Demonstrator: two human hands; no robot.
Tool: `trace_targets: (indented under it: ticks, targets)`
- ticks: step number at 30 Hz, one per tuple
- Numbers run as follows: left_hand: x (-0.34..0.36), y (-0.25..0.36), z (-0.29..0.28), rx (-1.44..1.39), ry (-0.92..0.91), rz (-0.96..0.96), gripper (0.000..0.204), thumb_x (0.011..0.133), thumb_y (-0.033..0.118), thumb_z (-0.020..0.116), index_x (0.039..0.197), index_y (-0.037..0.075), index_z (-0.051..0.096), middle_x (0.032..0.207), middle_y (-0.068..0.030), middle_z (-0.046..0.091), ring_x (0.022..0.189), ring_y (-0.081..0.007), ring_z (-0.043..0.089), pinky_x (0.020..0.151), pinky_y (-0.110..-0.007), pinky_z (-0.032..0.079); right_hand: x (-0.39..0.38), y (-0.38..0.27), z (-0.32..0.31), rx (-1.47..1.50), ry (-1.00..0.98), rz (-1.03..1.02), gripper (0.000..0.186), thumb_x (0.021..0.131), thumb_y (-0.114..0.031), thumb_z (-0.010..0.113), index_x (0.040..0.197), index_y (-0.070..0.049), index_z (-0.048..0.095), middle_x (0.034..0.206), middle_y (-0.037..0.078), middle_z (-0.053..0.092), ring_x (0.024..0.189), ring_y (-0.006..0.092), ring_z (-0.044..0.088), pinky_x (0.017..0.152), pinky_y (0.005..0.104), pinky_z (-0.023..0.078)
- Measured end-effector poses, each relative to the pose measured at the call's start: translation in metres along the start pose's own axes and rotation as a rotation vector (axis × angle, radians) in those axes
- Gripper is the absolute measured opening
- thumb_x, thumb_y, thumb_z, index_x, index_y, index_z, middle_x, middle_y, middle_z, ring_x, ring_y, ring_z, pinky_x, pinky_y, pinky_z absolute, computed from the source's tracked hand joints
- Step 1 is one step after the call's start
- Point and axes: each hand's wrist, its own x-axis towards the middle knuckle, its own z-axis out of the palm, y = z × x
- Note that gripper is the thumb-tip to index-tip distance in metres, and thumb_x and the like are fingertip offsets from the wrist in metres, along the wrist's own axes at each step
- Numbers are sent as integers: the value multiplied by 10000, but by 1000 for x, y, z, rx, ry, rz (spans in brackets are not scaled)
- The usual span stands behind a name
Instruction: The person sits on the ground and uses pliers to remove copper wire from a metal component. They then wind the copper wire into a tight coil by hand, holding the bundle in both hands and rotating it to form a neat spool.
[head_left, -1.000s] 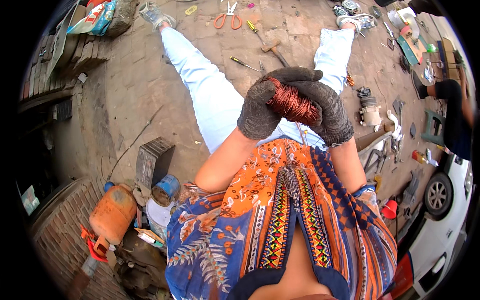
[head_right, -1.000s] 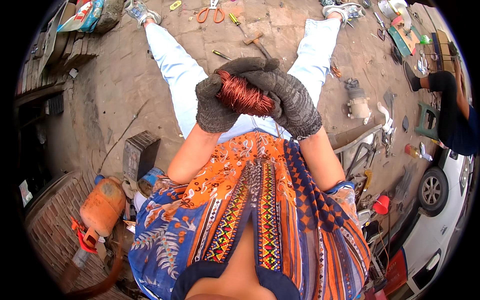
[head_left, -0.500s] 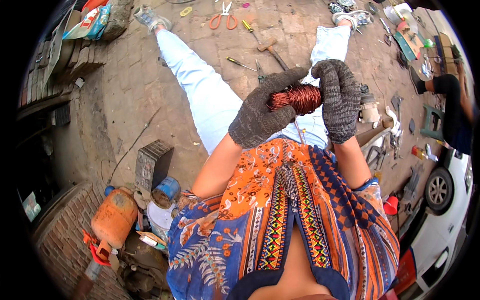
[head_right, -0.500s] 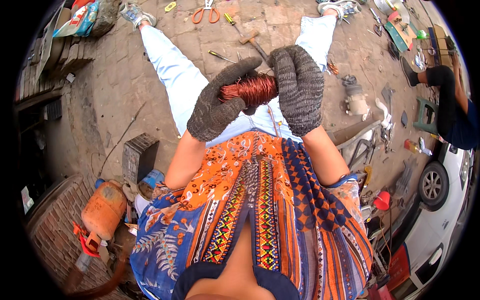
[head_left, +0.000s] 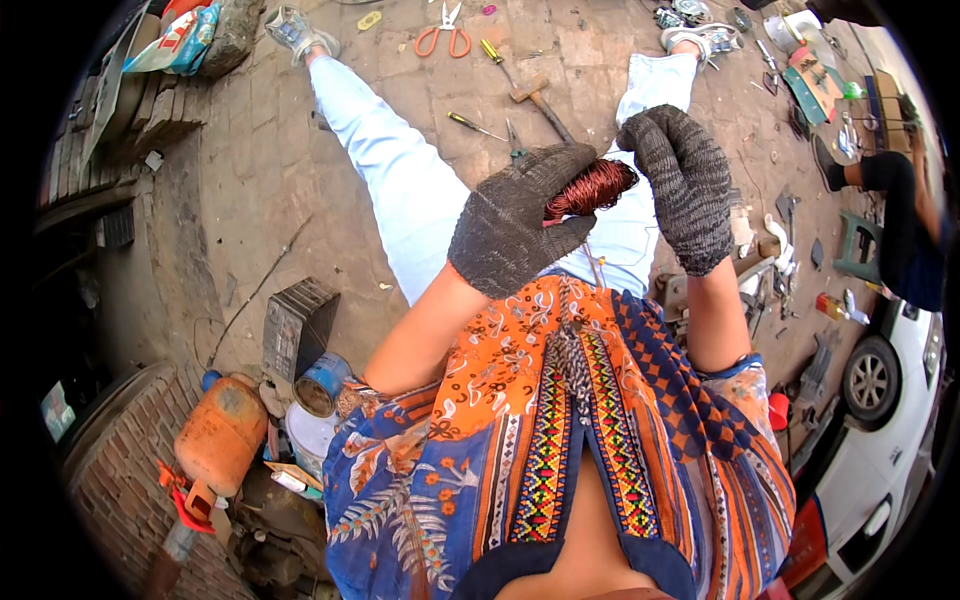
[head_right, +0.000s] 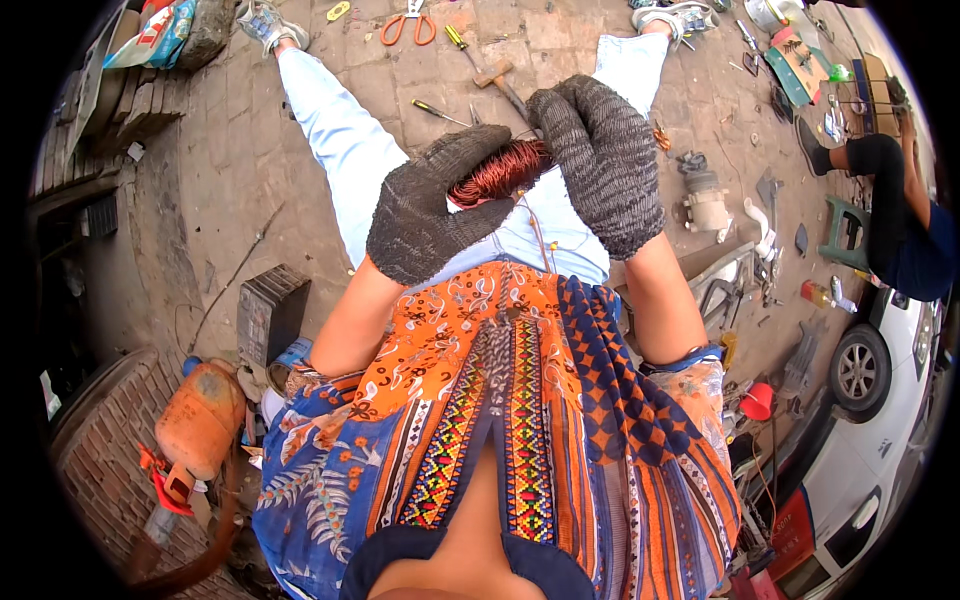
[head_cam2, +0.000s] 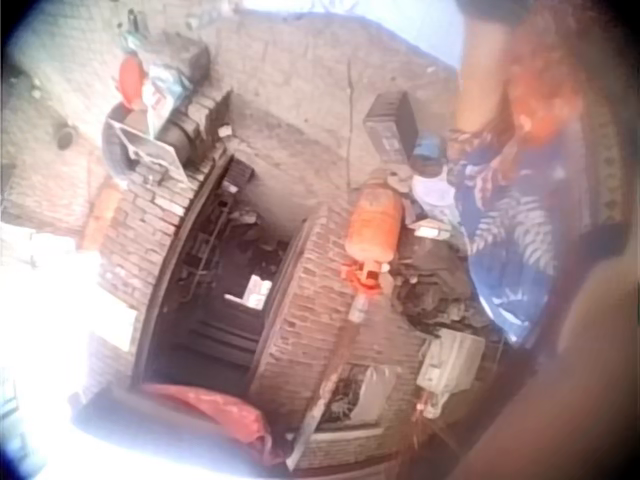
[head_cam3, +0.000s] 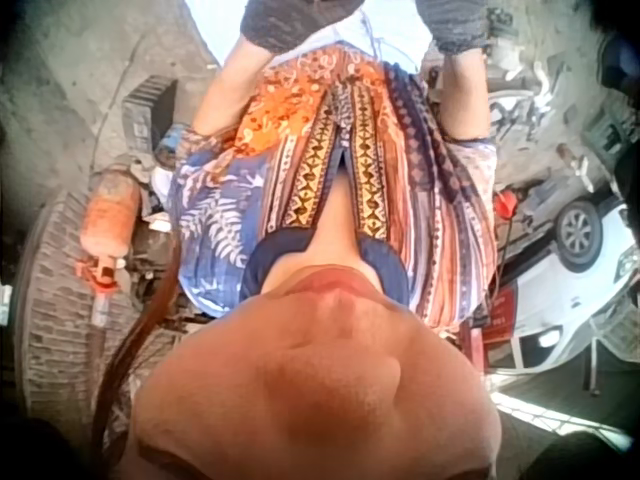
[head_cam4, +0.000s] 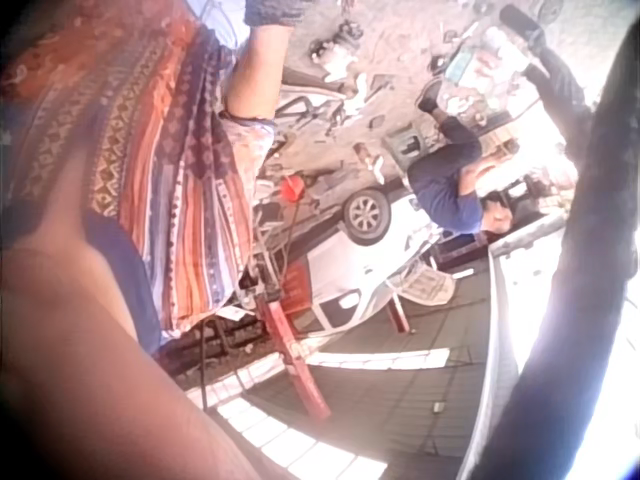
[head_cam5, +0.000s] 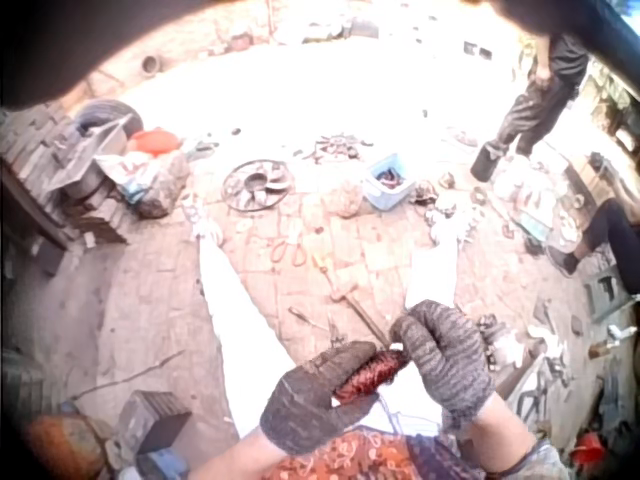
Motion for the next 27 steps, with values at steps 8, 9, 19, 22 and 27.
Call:
trace_targets:
  ticks: [8,9,19,22,27]
  targets:
    - [6,-14,0,283,44,78,585,739,337,757,1212,47,573,1124,-178,629,973,-325,644,827,-376,515,6,-4,-10,-171,-317,-95,221,896,-155,568,1045,-8,639,963,177,633,854,344,607,764,388,488]
    - [7,-13,-1,304,42,83,588,736,333,757,1216,48,571,1123,-178,629,974,-324,643,828,-378,514,5,-4,-10,-147,-339,-94,238,900,-164,569,1067,-7,633,993,176,633,879,337,612,782,382,492]
    - [11,-13,-18,55,66,-53,568,720,116,774,1238,14,565,1106,-134,658,971,-181,650,840,-304,519,-26,-10,5,181,-392,32,274,924,-147,582,1129,36,582,983,145,651,884,213,642,766,316,512]
    - [14,-7,-22,-275,69,-197,539,742,85,758,1235,-8,560,1102,-135,660,973,-167,643,845,-297,519,-40,0,9,503,-378,231,271,932,-146,579,1134,34,582,991,112,658,891,176,635,761,300,515]
    - [13,-12,-18,-783,-18,-300,509,729,73,776,1191,-21,584,1036,-100,679,884,-152,660,780,-279,544,-45,28,8,764,-503,517,295,948,-168,567,1180,13,581,961,46,647,828,112,587,711,258,490]
